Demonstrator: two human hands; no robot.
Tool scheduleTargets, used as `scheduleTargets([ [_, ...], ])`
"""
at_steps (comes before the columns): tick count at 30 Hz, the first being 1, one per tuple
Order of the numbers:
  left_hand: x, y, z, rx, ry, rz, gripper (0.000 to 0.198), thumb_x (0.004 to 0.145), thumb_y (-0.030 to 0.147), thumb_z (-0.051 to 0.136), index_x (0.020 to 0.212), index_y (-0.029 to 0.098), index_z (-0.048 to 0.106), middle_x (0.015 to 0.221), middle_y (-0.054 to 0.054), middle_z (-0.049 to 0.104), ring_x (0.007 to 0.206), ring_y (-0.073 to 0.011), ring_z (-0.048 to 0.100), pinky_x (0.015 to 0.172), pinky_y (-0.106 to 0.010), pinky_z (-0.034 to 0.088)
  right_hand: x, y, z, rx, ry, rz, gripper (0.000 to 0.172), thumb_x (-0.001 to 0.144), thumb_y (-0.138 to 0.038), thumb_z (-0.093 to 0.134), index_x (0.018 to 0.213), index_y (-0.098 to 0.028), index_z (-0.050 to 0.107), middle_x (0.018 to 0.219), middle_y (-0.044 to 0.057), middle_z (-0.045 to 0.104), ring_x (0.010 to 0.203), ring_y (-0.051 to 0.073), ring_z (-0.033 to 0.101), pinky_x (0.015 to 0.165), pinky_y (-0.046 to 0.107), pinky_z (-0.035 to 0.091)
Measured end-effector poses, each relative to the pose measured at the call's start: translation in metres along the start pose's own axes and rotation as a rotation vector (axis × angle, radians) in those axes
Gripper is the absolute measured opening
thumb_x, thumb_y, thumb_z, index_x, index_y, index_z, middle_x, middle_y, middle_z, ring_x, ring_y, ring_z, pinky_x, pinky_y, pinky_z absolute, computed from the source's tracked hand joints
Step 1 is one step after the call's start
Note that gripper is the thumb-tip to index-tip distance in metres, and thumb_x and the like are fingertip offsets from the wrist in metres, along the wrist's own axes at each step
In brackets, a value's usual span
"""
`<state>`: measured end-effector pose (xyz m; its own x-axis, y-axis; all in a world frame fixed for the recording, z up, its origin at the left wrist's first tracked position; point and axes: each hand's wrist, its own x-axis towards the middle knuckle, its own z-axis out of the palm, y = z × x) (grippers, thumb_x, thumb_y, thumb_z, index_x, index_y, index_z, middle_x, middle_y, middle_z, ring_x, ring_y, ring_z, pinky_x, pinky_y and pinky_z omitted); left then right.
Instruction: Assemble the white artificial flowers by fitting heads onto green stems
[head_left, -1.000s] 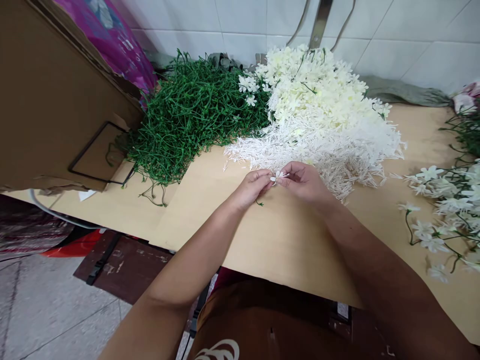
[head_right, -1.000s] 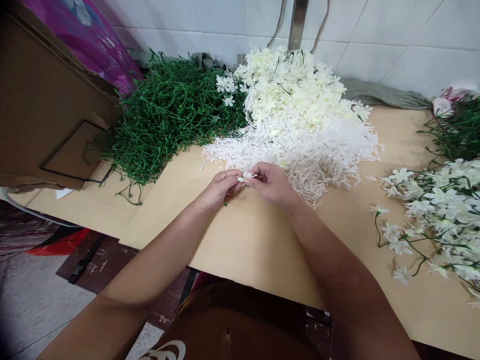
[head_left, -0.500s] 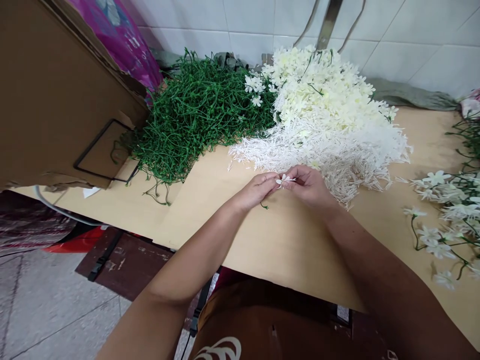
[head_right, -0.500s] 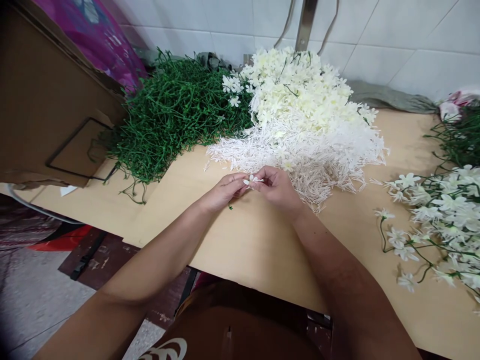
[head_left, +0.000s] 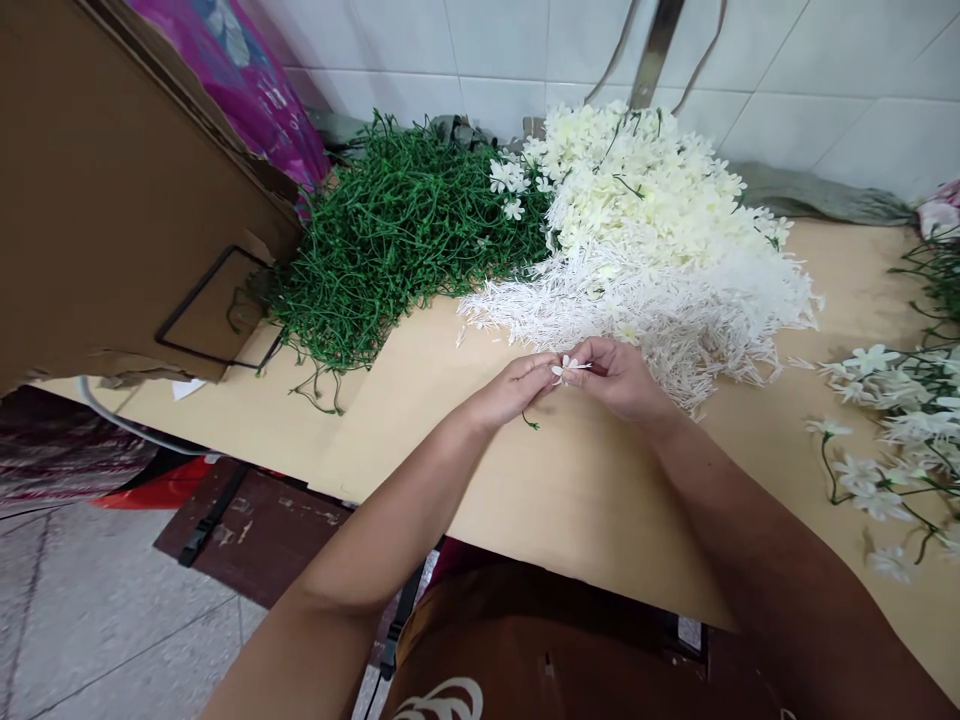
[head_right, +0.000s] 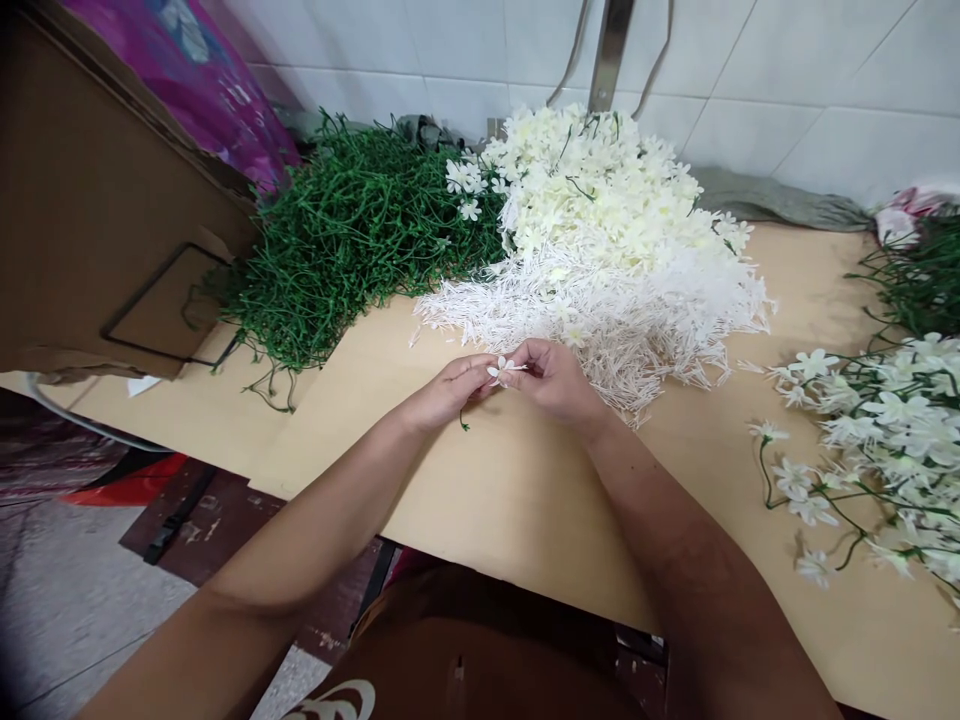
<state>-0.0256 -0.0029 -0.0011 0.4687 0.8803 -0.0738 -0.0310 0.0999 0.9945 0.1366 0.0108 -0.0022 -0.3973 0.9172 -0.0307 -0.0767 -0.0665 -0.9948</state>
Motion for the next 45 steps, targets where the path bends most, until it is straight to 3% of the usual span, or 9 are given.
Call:
scheduleTargets([
  [8, 0.003, 0.002, 0.0, -0.083, 0.049, -0.065, 0.03, 0.071, 0.037, 0.056, 0.056, 0.017, 0.038, 0.051, 0.006, 0.028, 0.048, -0.0056, 0.023, 0.046, -0.021, 0.016, -0.004, -0.009, -0.003, 0.008, -0.058, 0.066, 0.032, 0.056, -0.036, 0.081, 0.072, -0.017, 0.061, 0.068, 0.0, 0.062, 0.062, 0.01, 0.054, 0.058, 0.023, 0.042],
  [20, 0.005, 0.001, 0.0, -0.116, 0.051, -0.055, 0.027, 0.07, 0.037, 0.058, 0.059, 0.016, 0.045, 0.049, 0.007, 0.027, 0.046, -0.0048, 0.022, 0.044, -0.021, 0.014, -0.004, -0.01, -0.002, -0.023, 0.028, 0.062, 0.03, 0.052, -0.034, 0.083, 0.069, -0.017, 0.065, 0.065, 0.001, 0.065, 0.06, 0.011, 0.056, 0.059, 0.025, 0.046],
  [27, 0.007, 0.002, -0.001, -0.144, 0.03, -0.045, 0.032, 0.069, 0.042, 0.061, 0.06, 0.015, 0.047, 0.048, 0.007, 0.027, 0.044, -0.0042, 0.02, 0.044, -0.021, 0.012, -0.008, -0.012, -0.003, -0.09, 0.006, -0.013, 0.029, 0.064, -0.044, 0.075, 0.07, -0.017, 0.066, 0.069, 0.003, 0.066, 0.066, 0.013, 0.057, 0.06, 0.025, 0.046],
  [33, 0.008, 0.001, -0.001, -0.151, 0.069, -0.061, 0.031, 0.067, 0.042, 0.061, 0.06, 0.015, 0.047, 0.048, 0.006, 0.028, 0.045, -0.0043, 0.021, 0.044, -0.022, 0.011, -0.005, -0.008, 0.001, -0.123, 0.083, -0.046, 0.03, 0.058, -0.041, 0.079, 0.065, -0.018, 0.061, 0.062, 0.0, 0.06, 0.056, 0.01, 0.05, 0.053, 0.024, 0.041],
  [38, 0.007, 0.002, 0.001, -0.205, 0.118, -0.038, 0.036, 0.068, 0.046, 0.063, 0.063, 0.015, 0.047, 0.051, 0.007, 0.032, 0.045, -0.0036, 0.023, 0.043, -0.021, 0.012, -0.005, -0.005, 0.003, -0.161, 0.121, -0.138, 0.028, 0.063, -0.041, 0.075, 0.07, -0.018, 0.06, 0.068, 0.002, 0.063, 0.065, 0.014, 0.058, 0.061, 0.028, 0.047],
  [45, 0.006, 0.004, 0.004, -0.154, 0.181, 0.018, 0.044, 0.061, 0.049, 0.074, 0.076, 0.016, 0.049, 0.055, 0.008, 0.04, 0.048, -0.0033, 0.032, 0.048, -0.018, 0.023, -0.004, -0.002, 0.001, -0.297, 0.231, -0.273, 0.014, 0.071, -0.03, 0.069, 0.073, -0.019, 0.061, 0.075, 0.003, 0.063, 0.069, 0.014, 0.059, 0.066, 0.029, 0.05],
])
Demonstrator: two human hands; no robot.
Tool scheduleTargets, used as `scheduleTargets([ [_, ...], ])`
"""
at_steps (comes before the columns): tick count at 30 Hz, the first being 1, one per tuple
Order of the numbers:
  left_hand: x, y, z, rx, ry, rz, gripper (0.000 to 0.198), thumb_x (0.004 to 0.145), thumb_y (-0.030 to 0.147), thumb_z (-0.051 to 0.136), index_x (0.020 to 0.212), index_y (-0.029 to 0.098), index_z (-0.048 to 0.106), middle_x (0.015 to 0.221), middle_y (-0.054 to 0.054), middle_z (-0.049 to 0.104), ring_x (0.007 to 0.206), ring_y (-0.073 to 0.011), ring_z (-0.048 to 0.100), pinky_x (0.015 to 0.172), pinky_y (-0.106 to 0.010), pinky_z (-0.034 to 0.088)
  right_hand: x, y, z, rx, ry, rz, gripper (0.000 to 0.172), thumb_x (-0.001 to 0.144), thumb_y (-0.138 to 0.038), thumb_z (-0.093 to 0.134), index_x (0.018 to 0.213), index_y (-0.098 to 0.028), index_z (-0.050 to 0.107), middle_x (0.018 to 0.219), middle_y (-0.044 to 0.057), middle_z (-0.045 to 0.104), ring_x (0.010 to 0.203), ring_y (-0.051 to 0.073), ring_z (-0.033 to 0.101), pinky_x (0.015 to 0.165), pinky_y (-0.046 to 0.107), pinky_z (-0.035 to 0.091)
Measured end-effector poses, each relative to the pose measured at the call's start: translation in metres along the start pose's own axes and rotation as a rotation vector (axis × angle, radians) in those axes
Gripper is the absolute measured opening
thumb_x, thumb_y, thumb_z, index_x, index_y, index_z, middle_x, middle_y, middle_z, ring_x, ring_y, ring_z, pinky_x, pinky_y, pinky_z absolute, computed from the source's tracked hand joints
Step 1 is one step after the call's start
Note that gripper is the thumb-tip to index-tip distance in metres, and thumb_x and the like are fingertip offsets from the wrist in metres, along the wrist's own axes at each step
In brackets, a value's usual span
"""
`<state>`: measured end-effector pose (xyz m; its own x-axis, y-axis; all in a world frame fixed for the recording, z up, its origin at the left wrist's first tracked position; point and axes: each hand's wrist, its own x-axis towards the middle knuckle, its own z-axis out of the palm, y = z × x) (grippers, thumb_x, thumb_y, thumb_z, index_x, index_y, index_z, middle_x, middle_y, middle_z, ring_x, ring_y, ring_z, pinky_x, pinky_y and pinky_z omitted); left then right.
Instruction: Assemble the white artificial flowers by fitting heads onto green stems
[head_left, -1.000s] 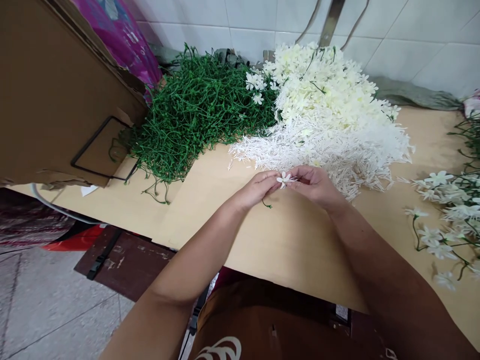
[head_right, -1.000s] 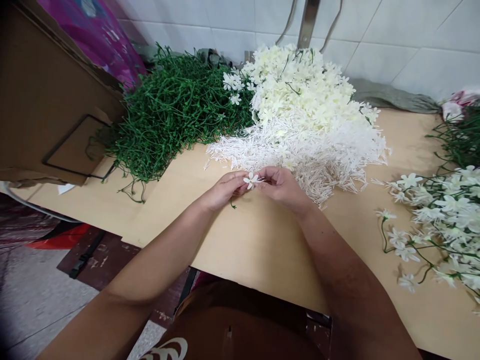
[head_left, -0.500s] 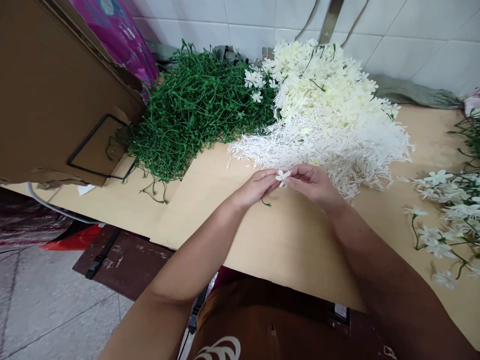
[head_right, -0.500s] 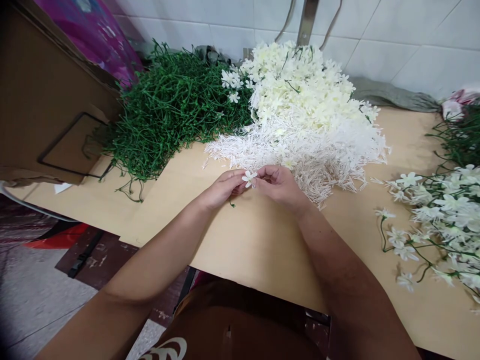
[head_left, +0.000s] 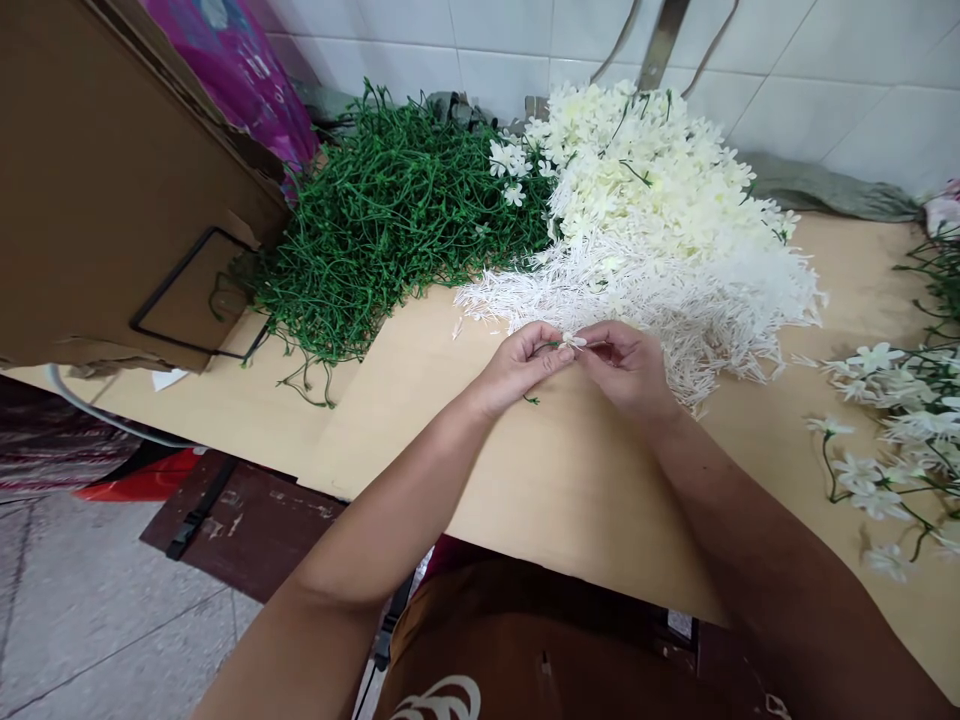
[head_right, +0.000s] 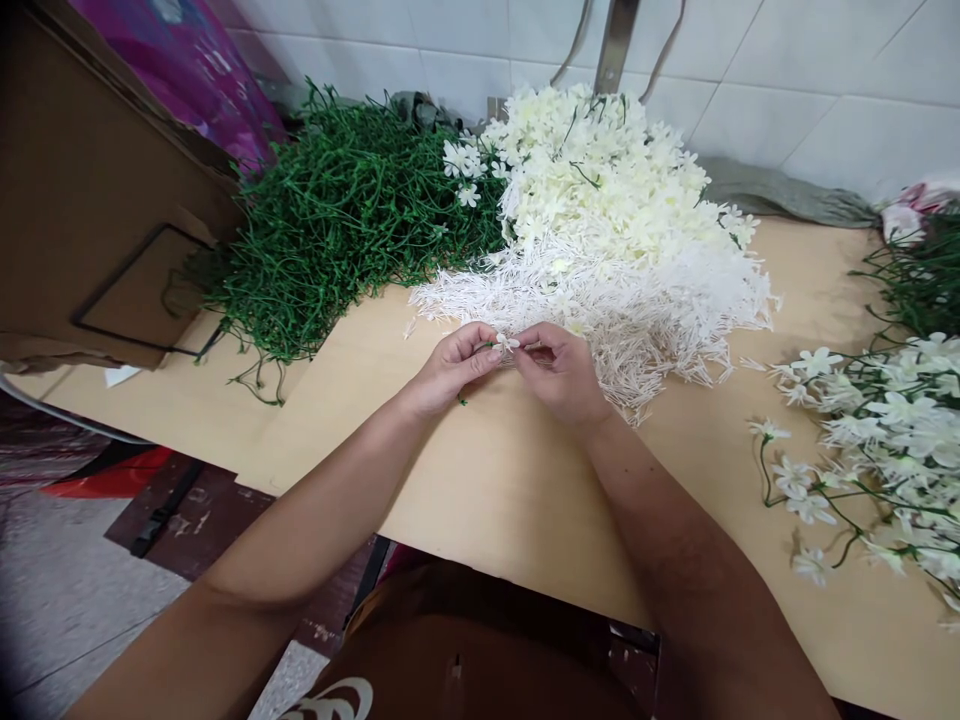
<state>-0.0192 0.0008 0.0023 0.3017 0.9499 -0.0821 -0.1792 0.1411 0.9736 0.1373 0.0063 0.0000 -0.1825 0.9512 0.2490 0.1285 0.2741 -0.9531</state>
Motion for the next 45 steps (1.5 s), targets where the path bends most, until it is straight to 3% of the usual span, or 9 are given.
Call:
scheduleTargets([
  [5, 0.006, -0.007, 0.0, 0.055, 0.066, 0.095, 0.041, 0.062, 0.046, 0.074, 0.071, 0.015, 0.049, 0.064, 0.005, 0.05, 0.058, -0.0048, 0.043, 0.056, -0.018, 0.033, -0.001, 0.004, 0.002, -0.079, -0.023, -0.081, 0.007, 0.074, -0.025, 0.064, 0.077, -0.019, 0.063, 0.078, 0.003, 0.065, 0.072, 0.015, 0.061, 0.069, 0.029, 0.052],
  [10, 0.009, -0.011, -0.003, 0.182, 0.118, 0.15, 0.028, 0.07, 0.036, 0.068, 0.072, 0.016, 0.049, 0.062, 0.005, 0.05, 0.056, -0.0055, 0.042, 0.054, -0.018, 0.032, -0.002, 0.007, 0.003, -0.001, -0.1, -0.07, 0.012, 0.075, -0.027, 0.064, 0.083, -0.018, 0.061, 0.079, 0.003, 0.066, 0.069, 0.013, 0.062, 0.064, 0.026, 0.052],
  [18, 0.006, -0.011, -0.003, 0.294, 0.073, 0.179, 0.016, 0.075, 0.029, 0.058, 0.075, 0.017, 0.047, 0.067, 0.004, 0.049, 0.06, -0.0066, 0.044, 0.058, -0.018, 0.035, 0.0, 0.01, 0.004, -0.05, -0.036, -0.012, 0.009, 0.073, -0.023, 0.064, 0.078, -0.018, 0.06, 0.069, 0.0, 0.064, 0.058, 0.01, 0.058, 0.053, 0.022, 0.048],
  [28, 0.001, -0.01, -0.008, 0.598, 0.076, 0.329, 0.012, 0.076, 0.023, 0.048, 0.085, 0.017, 0.053, 0.067, 0.003, 0.051, 0.059, -0.0088, 0.043, 0.057, -0.021, 0.035, -0.001, 0.003, 0.004, -0.095, 0.008, -0.03, 0.009, 0.069, -0.019, 0.063, 0.077, -0.017, 0.06, 0.07, 0.001, 0.063, 0.062, 0.012, 0.061, 0.056, 0.025, 0.05],
  [34, 0.0, -0.01, -0.008, 0.617, 0.075, 0.332, 0.011, 0.076, 0.024, 0.048, 0.084, 0.017, 0.053, 0.069, 0.002, 0.053, 0.061, -0.0094, 0.045, 0.06, -0.021, 0.036, -0.001, 0.002, 0.004, -0.054, -0.008, -0.047, 0.008, 0.069, -0.019, 0.062, 0.077, -0.017, 0.06, 0.069, 0.001, 0.063, 0.06, 0.011, 0.059, 0.055, 0.025, 0.048],
  [40, -0.004, -0.002, -0.007, 0.493, -0.009, 0.281, 0.016, 0.079, 0.031, 0.049, 0.086, 0.017, 0.049, 0.072, 0.001, 0.05, 0.064, -0.0099, 0.043, 0.062, -0.023, 0.036, 0.0, 0.0, 0.003, -0.046, 0.015, -0.024, 0.01, 0.065, -0.02, 0.067, 0.07, -0.018, 0.058, 0.067, -0.001, 0.061, 0.061, 0.011, 0.056, 0.059, 0.025, 0.046],
  [45, -0.005, 0.0, -0.009, 0.391, -0.06, 0.261, 0.026, 0.086, 0.038, 0.04, 0.074, 0.017, 0.048, 0.067, 0.001, 0.045, 0.065, -0.0108, 0.04, 0.063, -0.025, 0.034, 0.002, -0.004, 0.001, 0.25, -0.022, 0.133, 0.019, 0.065, -0.03, 0.074, 0.066, -0.019, 0.058, 0.066, -0.001, 0.064, 0.06, 0.01, 0.058, 0.06, 0.025, 0.047],
])
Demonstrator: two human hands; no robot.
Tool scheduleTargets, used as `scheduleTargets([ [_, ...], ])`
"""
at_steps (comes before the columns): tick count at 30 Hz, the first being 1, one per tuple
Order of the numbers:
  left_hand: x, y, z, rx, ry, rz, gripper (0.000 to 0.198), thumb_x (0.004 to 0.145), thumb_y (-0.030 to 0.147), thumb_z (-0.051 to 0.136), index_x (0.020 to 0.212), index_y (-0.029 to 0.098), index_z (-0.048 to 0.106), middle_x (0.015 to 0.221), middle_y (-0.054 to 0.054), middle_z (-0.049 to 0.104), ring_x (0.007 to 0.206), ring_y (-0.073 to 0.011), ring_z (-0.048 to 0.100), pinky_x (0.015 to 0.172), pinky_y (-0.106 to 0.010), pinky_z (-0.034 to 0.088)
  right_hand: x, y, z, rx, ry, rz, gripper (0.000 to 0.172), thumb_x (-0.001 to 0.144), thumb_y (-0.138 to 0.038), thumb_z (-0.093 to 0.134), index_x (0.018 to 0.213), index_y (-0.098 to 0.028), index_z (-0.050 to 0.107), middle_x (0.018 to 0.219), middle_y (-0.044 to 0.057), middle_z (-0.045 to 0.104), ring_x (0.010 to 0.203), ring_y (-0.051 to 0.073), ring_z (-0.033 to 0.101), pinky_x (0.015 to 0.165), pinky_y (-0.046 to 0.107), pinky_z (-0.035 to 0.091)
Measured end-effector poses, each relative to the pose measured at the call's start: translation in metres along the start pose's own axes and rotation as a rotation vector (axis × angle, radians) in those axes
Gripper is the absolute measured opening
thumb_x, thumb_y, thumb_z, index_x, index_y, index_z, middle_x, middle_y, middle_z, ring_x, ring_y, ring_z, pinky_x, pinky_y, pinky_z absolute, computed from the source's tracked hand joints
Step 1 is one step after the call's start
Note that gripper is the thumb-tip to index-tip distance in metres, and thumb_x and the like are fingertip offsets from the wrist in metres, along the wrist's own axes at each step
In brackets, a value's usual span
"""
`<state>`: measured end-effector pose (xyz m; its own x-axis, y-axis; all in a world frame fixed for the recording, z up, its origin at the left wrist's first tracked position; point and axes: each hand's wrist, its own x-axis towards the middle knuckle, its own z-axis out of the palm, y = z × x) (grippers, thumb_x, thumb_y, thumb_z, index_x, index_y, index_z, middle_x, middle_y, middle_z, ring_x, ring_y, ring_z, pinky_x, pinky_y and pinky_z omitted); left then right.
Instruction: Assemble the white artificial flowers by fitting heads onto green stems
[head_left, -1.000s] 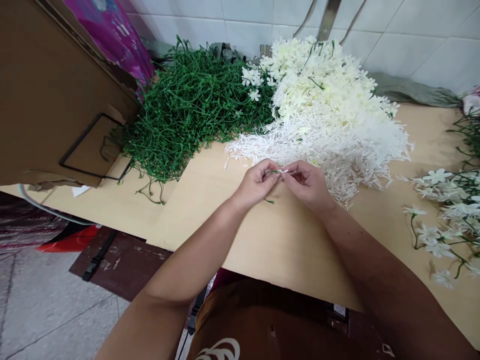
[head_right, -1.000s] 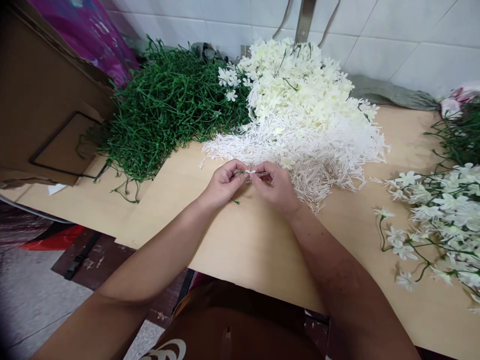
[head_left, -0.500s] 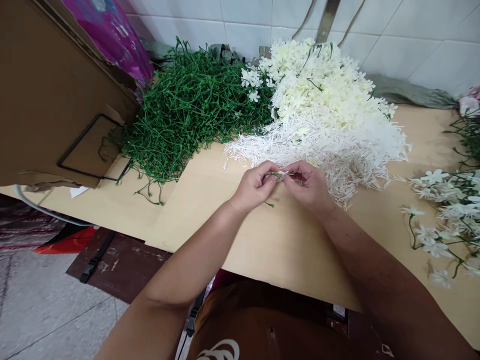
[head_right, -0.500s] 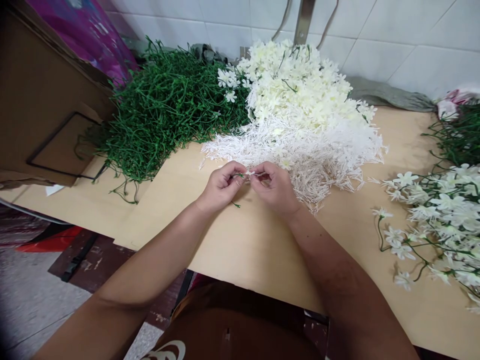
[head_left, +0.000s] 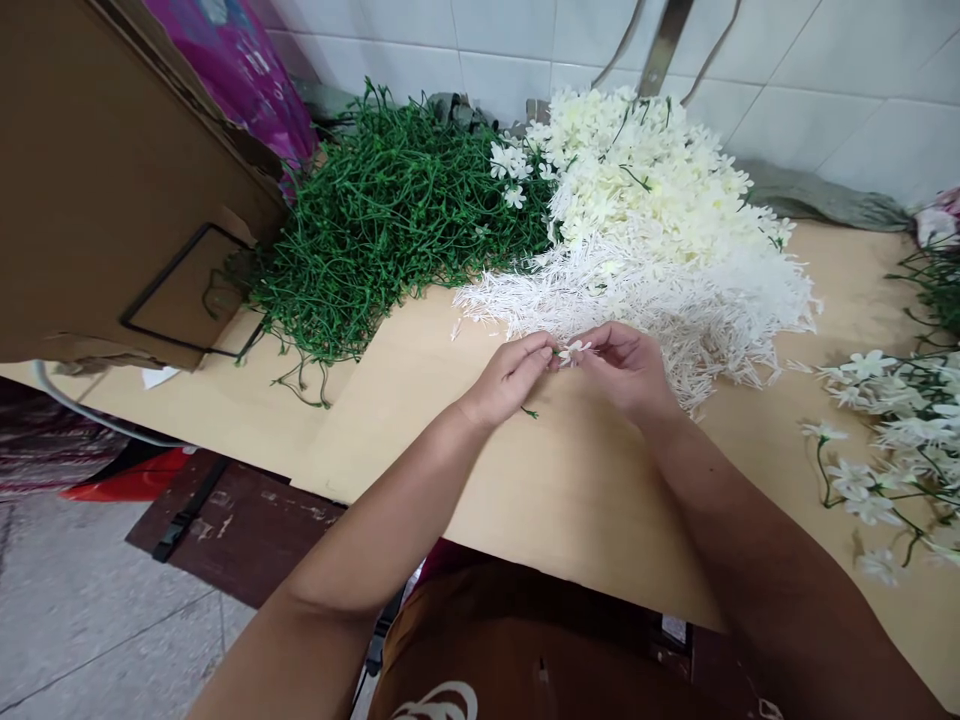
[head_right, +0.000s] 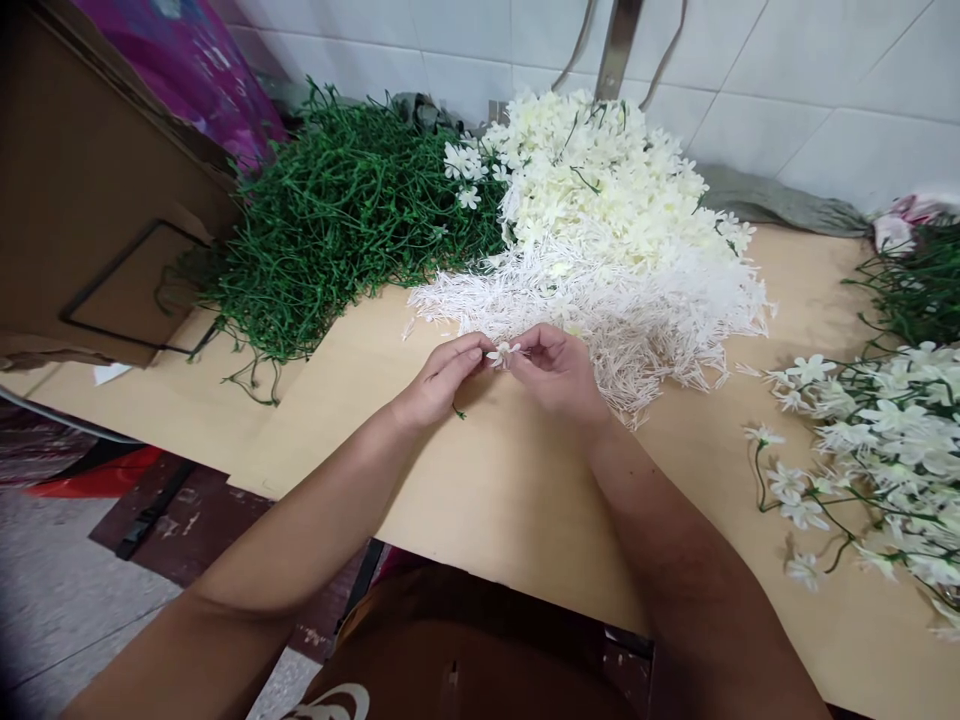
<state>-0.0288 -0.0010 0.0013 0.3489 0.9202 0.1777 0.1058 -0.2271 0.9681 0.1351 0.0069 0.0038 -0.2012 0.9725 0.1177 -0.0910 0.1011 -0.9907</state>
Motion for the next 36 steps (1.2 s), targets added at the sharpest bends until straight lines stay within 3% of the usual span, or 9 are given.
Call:
scheduleTargets([
  [4, 0.0011, 0.0001, 0.0015, 0.007, 0.037, -0.06, 0.037, 0.084, 0.047, 0.044, 0.063, 0.017, 0.04, 0.061, 0.003, 0.035, 0.061, -0.0101, 0.035, 0.059, -0.026, 0.031, 0.0014, -0.0017, -0.0031, 0.277, -0.049, 0.168, 0.025, 0.059, -0.034, 0.079, 0.066, -0.021, 0.059, 0.063, -0.003, 0.064, 0.062, 0.011, 0.06, 0.065, 0.026, 0.051],
  [7, 0.0019, 0.0019, 0.0031, -0.04, 0.037, -0.076, 0.042, 0.081, 0.056, 0.047, 0.064, 0.018, 0.042, 0.06, 0.003, 0.035, 0.061, -0.0101, 0.035, 0.058, -0.026, 0.032, 0.0014, -0.0009, -0.0053, 0.346, -0.069, 0.231, 0.027, 0.056, -0.034, 0.08, 0.065, -0.021, 0.059, 0.064, -0.003, 0.064, 0.063, 0.011, 0.06, 0.067, 0.027, 0.052],
  [16, 0.0036, 0.0014, 0.007, -0.227, 0.002, -0.079, 0.048, 0.075, 0.064, 0.052, 0.062, 0.018, 0.043, 0.06, 0.001, 0.041, 0.062, -0.011, 0.042, 0.058, -0.026, 0.036, 0.0026, 0.0046, -0.005, 0.257, -0.1, 0.253, 0.032, 0.056, -0.039, 0.079, 0.063, -0.021, 0.053, 0.061, -0.004, 0.06, 0.058, 0.011, 0.057, 0.066, 0.031, 0.052],
  [23, 0.0029, 0.0018, 0.0052, -0.181, -0.03, -0.074, 0.049, 0.076, 0.064, 0.051, 0.061, 0.017, 0.045, 0.06, 0.001, 0.043, 0.063, -0.011, 0.044, 0.06, -0.027, 0.038, 0.0052, 0.0046, -0.0025, 0.26, -0.113, 0.261, 0.034, 0.054, -0.039, 0.081, 0.057, -0.02, 0.053, 0.057, -0.004, 0.058, 0.055, 0.009, 0.054, 0.061, 0.026, 0.049],
  [36, 0.0025, -0.004, 0.0004, -0.137, -0.053, -0.061, 0.048, 0.078, 0.061, 0.048, 0.06, 0.018, 0.041, 0.061, 0.002, 0.038, 0.058, -0.0096, 0.035, 0.055, -0.026, 0.031, 0.0051, 0.004, -0.0007, 0.093, -0.116, 0.147, 0.036, 0.055, -0.045, 0.08, 0.059, -0.019, 0.055, 0.059, -0.002, 0.064, 0.055, 0.009, 0.057, 0.062, 0.026, 0.051],
])
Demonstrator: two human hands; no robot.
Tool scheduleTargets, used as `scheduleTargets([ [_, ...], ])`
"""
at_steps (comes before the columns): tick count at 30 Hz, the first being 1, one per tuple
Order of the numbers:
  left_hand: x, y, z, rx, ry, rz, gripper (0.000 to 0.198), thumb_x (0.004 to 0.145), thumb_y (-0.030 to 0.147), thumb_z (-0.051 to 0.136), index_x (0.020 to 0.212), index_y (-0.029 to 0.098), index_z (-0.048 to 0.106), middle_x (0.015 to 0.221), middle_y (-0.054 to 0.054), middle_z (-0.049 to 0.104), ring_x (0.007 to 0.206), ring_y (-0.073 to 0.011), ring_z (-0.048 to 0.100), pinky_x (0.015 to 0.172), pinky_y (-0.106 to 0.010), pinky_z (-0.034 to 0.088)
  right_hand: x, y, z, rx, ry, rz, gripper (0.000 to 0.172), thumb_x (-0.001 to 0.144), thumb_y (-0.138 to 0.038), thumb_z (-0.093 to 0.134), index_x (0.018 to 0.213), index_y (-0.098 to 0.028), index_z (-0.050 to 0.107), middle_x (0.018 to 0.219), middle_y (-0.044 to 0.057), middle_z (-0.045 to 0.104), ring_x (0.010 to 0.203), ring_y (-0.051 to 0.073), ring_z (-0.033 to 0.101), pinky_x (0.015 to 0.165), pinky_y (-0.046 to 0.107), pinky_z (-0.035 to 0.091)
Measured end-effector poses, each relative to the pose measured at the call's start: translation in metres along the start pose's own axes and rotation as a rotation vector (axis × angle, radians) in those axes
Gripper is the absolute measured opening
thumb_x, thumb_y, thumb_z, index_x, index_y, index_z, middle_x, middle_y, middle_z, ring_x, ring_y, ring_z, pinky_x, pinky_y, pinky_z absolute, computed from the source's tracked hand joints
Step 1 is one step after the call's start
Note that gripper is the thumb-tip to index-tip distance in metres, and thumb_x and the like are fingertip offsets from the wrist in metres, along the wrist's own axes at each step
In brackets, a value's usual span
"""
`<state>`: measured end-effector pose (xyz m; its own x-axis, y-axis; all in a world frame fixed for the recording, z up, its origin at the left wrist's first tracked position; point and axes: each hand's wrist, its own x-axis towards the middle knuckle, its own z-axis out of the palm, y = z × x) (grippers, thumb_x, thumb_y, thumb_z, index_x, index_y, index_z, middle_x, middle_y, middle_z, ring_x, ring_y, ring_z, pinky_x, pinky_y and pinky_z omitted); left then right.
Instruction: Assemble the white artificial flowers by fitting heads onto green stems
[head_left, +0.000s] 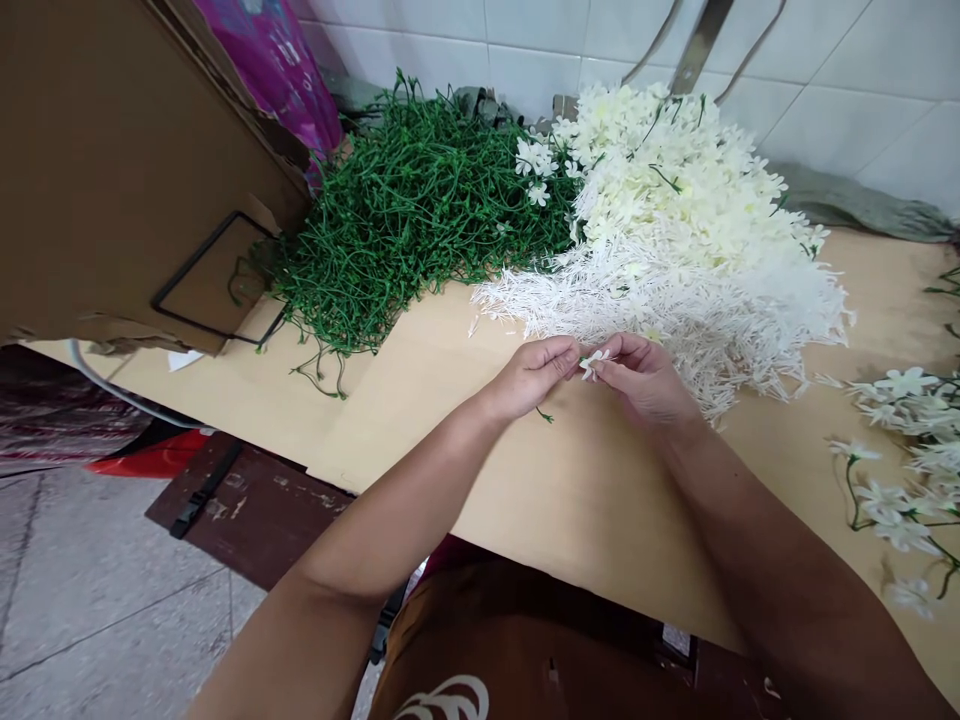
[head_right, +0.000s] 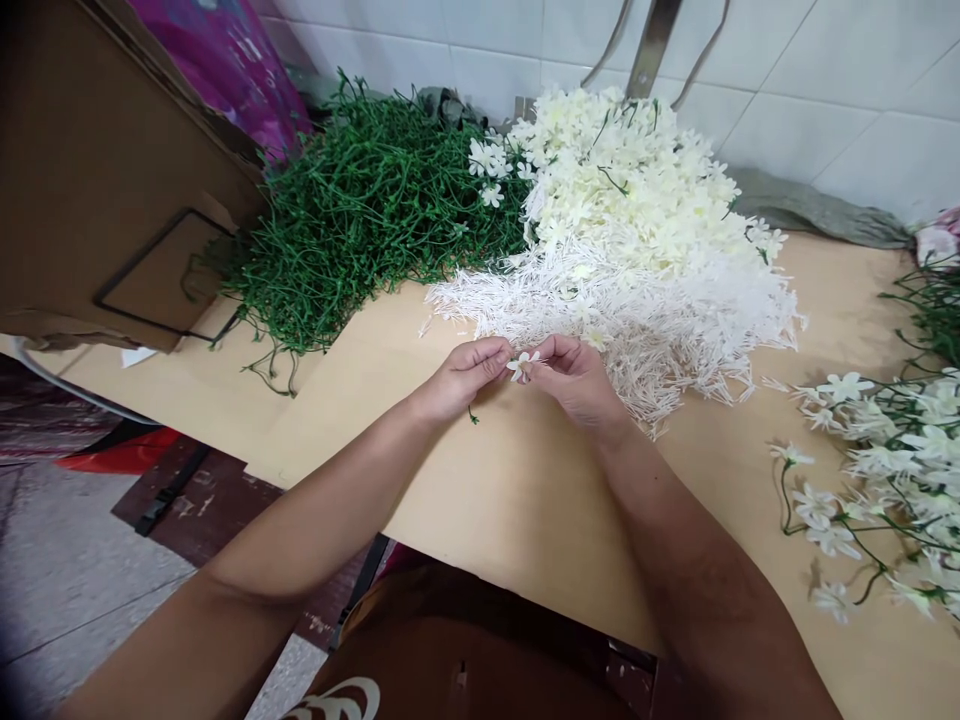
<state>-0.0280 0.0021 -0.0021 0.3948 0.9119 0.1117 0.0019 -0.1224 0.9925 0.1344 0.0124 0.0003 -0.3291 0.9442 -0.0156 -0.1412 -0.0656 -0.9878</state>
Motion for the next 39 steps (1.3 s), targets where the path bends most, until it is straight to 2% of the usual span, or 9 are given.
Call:
scheduleTargets([
  [5, 0.0, 0.0, -0.004, 0.034, -0.045, -0.008, 0.048, 0.077, 0.062, 0.048, 0.059, 0.018, 0.04, 0.059, 0.002, 0.036, 0.058, -0.0101, 0.033, 0.055, -0.026, 0.029, -0.002, 0.0, 0.003, -0.05, 0.008, -0.049, 0.037, 0.055, -0.048, 0.079, 0.06, -0.019, 0.055, 0.062, 0.0, 0.066, 0.056, 0.011, 0.059, 0.06, 0.027, 0.051],
  [11, -0.001, 0.001, -0.009, 0.046, -0.084, 0.014, 0.048, 0.08, 0.06, 0.046, 0.058, 0.018, 0.04, 0.058, 0.002, 0.036, 0.057, -0.0101, 0.033, 0.055, -0.027, 0.027, -0.006, 0.001, 0.006, -0.01, 0.025, -0.049, 0.032, 0.057, -0.042, 0.08, 0.061, -0.019, 0.058, 0.064, 0.0, 0.067, 0.059, 0.01, 0.06, 0.061, 0.025, 0.051],
  [22, 0.0, 0.0, -0.01, 0.063, -0.115, -0.024, 0.05, 0.077, 0.063, 0.046, 0.058, 0.018, 0.038, 0.058, 0.002, 0.034, 0.055, -0.0096, 0.03, 0.053, -0.026, 0.027, -0.006, 0.004, 0.006, -0.045, -0.013, -0.07, 0.029, 0.061, -0.04, 0.077, 0.061, -0.019, 0.057, 0.07, 0.001, 0.068, 0.061, 0.011, 0.061, 0.062, 0.027, 0.052],
  [32, 0.0, -0.003, -0.009, 0.04, -0.136, -0.02, 0.05, 0.078, 0.063, 0.045, 0.058, 0.018, 0.038, 0.058, 0.002, 0.033, 0.056, -0.0098, 0.03, 0.051, -0.025, 0.026, -0.006, 0.014, 0.001, 0.084, -0.016, -0.048, 0.019, 0.063, -0.029, 0.078, 0.063, -0.019, 0.061, 0.069, -0.002, 0.069, 0.06, 0.008, 0.06, 0.063, 0.024, 0.051],
  [39, 0.002, -0.01, -0.006, 0.038, -0.116, 0.002, 0.048, 0.08, 0.061, 0.043, 0.059, 0.018, 0.038, 0.058, 0.002, 0.035, 0.056, -0.0097, 0.032, 0.054, -0.026, 0.027, -0.006, 0.019, 0.0, 0.111, -0.012, -0.024, 0.022, 0.063, -0.032, 0.078, 0.063, -0.02, 0.06, 0.065, -0.002, 0.067, 0.061, 0.01, 0.06, 0.061, 0.025, 0.049],
])
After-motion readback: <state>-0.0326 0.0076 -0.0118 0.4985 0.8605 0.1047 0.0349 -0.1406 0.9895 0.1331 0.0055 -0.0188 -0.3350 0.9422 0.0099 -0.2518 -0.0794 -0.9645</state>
